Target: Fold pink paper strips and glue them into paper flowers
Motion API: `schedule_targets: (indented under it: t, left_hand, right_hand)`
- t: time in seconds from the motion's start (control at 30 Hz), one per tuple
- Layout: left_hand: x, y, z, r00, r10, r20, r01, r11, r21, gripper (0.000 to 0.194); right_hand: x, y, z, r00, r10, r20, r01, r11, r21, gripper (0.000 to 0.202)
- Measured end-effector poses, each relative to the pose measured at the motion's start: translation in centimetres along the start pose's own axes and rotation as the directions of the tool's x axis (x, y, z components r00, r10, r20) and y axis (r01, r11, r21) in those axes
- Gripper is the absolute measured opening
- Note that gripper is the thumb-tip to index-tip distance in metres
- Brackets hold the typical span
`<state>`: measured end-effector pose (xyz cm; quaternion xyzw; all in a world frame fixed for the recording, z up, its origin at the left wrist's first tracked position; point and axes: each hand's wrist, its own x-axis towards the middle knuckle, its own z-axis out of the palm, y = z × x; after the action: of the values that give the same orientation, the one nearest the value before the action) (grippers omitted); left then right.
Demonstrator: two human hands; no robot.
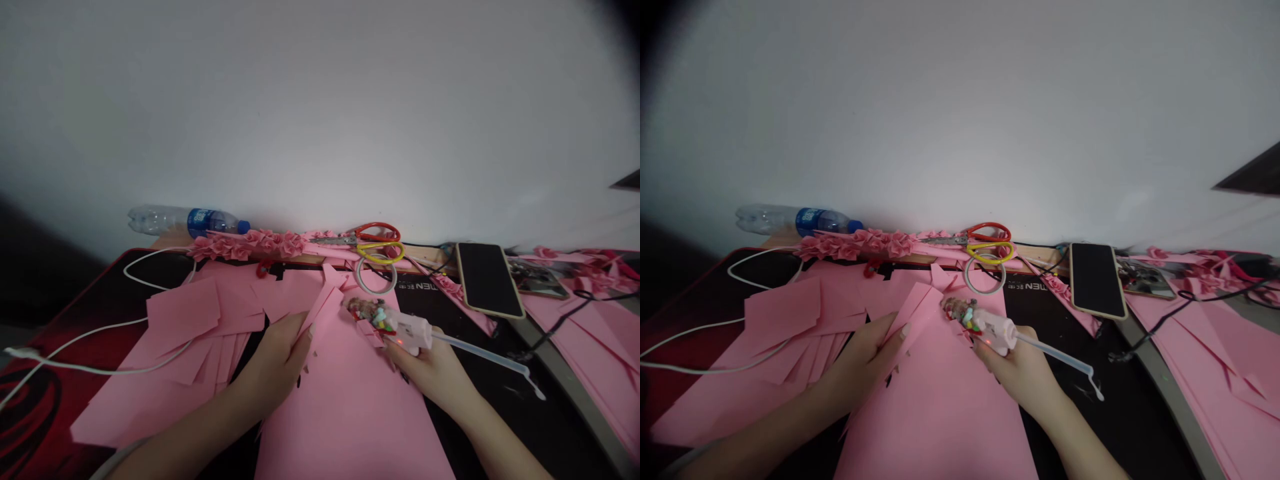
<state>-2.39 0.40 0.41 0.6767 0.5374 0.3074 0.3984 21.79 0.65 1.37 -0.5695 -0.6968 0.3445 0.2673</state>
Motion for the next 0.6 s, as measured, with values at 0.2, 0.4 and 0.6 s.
schedule_targets:
  t: [0.2, 0.4, 0.6]
  left_hand:
    - [0.05, 0.09, 0.06, 1.0, 0.012, -0.012, -0.012, 1.0, 0.012, 0.029]
    - [0.14, 0.02, 0.08, 1.0, -0.002, -0.015, 0.002, 1.0, 0.016, 0.029]
    - [0.11, -0.02, 0.03, 1.0, 0.003, -0.006, -0.003, 1.0, -0.002, 0.028]
  right_hand:
    - [0.16, -0.37, 0.09, 0.997, -0.056, 0.057, 0.054, 0.998, 0.037, 0.022]
    - [-0.01, -0.5, 0.11, 0.996, -0.07, 0.057, 0.067, 0.997, 0.043, 0.022]
    - [-0.02, -0.48, 0.23, 0.995, -0.07, 0.076, 0.066, 0.997, 0.049, 0.021]
